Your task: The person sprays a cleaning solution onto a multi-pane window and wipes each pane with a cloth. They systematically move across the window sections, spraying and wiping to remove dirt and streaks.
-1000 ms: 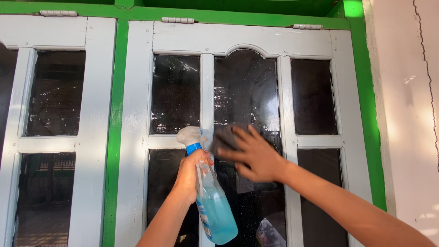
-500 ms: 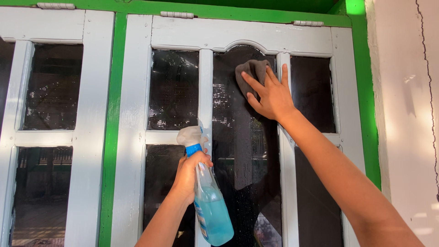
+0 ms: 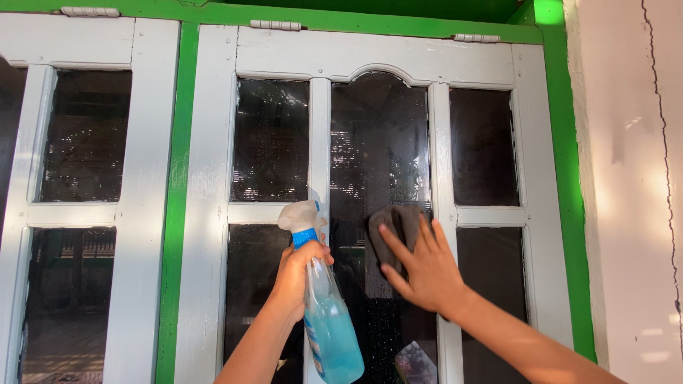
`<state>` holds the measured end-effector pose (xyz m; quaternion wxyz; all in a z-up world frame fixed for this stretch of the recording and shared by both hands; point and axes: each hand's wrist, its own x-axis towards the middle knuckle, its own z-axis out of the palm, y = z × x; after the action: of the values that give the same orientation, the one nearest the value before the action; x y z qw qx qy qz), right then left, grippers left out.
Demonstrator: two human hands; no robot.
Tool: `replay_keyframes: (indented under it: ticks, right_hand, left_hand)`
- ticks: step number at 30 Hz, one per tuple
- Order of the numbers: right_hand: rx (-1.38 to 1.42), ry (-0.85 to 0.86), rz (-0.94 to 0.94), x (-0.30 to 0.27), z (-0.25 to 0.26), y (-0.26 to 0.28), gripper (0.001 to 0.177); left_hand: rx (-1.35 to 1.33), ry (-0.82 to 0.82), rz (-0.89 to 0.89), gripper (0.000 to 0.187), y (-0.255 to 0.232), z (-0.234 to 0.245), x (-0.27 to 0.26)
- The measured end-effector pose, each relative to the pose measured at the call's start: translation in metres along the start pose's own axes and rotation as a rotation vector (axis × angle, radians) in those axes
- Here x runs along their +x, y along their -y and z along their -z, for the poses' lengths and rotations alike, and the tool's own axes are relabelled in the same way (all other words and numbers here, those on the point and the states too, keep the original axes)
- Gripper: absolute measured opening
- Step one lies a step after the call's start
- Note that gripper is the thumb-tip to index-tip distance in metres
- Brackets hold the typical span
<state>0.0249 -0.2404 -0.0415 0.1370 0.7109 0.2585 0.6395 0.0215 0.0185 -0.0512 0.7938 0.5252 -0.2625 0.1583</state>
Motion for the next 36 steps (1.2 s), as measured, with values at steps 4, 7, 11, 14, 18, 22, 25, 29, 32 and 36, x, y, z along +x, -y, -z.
replay_keyframes:
  ticks: [4,7,11,14,18,22,25,29,32,36]
  right_hand:
    - [0.020,-0.264,-0.043,0.064,-0.011,-0.039,0.069]
    - [0.038,-0.249,-0.167,0.131,-0.015,-0.074,0.069]
    - [0.087,-0.367,-0.185,0.179,-0.020,-0.086,0.065]
    - [0.131,-0.348,-0.182,0.170,-0.020,-0.076,0.063]
    - [0.193,-0.368,0.095,0.124,-0.012,-0.054,0.059]
    - [0.271,-0.152,0.294,0.072,-0.011,-0.012,0.068]
    - [0.377,-0.054,0.433,0.023,-0.009,0.027,0.069]
    - [0.433,0.116,0.599,-0.020,-0.008,0.042,0.068]
    - [0.390,0.074,0.698,-0.017,-0.016,0.028,0.069]
    - [0.273,-0.048,0.448,0.027,-0.017,-0.009,0.070]
  left_hand:
    - [-0.014,0.007,-0.008,0.038,-0.001,0.000,0.001]
    - [-0.047,0.002,-0.019,0.046,-0.003,0.001,0.001]
    - [-0.055,-0.004,0.010,0.050,-0.001,0.005,0.001]
    - [-0.061,0.017,-0.033,0.047,0.005,0.009,0.000]
    - [-0.083,0.058,-0.022,0.047,0.007,0.016,0.003]
    - [-0.072,0.086,-0.038,0.044,0.009,0.022,0.005]
    - [-0.087,0.131,-0.032,0.043,0.010,0.028,0.002]
    - [-0.100,0.159,-0.022,0.050,0.013,0.032,-0.009]
    - [-0.057,0.155,-0.010,0.053,0.016,0.035,-0.016]
    - [-0.040,0.137,-0.002,0.054,0.019,0.035,-0.022]
